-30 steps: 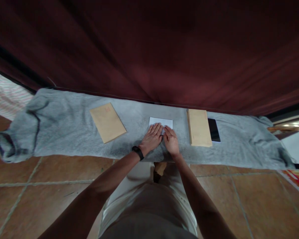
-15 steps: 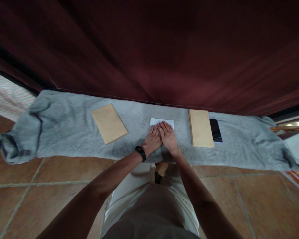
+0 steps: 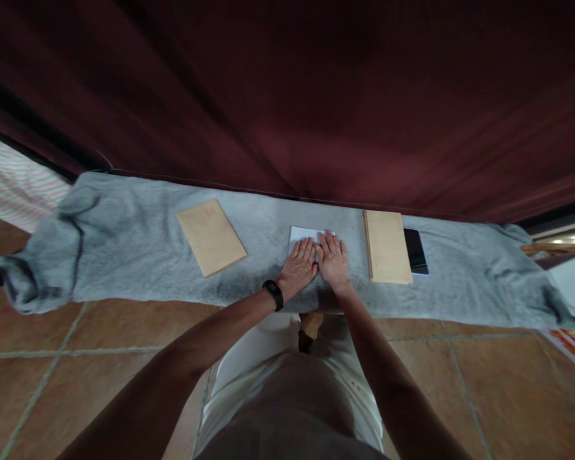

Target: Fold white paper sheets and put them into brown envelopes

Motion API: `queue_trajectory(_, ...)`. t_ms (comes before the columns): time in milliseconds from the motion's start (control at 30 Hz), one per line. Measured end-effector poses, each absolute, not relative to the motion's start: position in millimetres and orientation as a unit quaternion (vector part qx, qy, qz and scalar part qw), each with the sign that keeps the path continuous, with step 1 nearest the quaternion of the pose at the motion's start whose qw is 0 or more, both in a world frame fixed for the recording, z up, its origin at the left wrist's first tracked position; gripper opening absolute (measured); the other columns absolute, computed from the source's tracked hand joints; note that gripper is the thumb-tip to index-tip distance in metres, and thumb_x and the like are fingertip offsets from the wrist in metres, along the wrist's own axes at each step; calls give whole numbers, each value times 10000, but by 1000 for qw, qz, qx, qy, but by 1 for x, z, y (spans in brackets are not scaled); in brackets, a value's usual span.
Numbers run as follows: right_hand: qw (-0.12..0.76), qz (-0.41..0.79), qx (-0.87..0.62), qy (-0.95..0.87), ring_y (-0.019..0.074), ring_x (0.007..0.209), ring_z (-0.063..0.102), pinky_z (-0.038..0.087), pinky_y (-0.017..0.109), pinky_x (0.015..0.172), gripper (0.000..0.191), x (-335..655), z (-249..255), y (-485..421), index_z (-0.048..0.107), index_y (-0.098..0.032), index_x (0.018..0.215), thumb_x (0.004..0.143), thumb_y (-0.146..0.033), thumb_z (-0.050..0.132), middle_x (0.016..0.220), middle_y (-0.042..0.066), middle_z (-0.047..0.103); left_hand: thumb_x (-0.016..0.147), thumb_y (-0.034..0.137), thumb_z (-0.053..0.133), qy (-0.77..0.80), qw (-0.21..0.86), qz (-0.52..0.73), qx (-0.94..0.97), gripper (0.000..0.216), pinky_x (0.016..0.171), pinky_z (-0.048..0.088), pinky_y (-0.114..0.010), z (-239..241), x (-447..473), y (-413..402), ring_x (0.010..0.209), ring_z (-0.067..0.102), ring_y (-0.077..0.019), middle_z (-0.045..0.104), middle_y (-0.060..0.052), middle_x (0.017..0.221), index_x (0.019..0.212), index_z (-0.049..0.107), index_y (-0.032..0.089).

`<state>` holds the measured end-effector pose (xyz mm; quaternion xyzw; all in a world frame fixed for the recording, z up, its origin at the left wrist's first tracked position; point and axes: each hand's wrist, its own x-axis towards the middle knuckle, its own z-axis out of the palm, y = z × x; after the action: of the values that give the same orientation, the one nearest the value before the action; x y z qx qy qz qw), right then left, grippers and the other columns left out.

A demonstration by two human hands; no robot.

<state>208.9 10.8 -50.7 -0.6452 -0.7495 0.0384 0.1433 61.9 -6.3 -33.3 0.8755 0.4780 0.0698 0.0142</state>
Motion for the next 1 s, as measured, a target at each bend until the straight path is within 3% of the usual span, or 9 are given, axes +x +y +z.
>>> queue_trajectory(367,143,23,-668,-730,295,1516,313,216,530,1225,525,204,-46,9,396,-177,1568,1080,-348,311,1645,161,332,1015,336,330,473,50,98,874,612,1283,170,-472,-37,49,2,1558,222,-278,319,-178,1645,1545,376,33)
queue_trajectory(1000,166,35,-685,-709,286,1516,315,211,528,1234,512,203,-48,11,437,-179,1546,1072,-352,350,1644,161,335,1007,308,323,574,34,134,807,639,1278,167,-486,-44,39,17,1567,183,-281,294,-201,1649,1569,291,6)
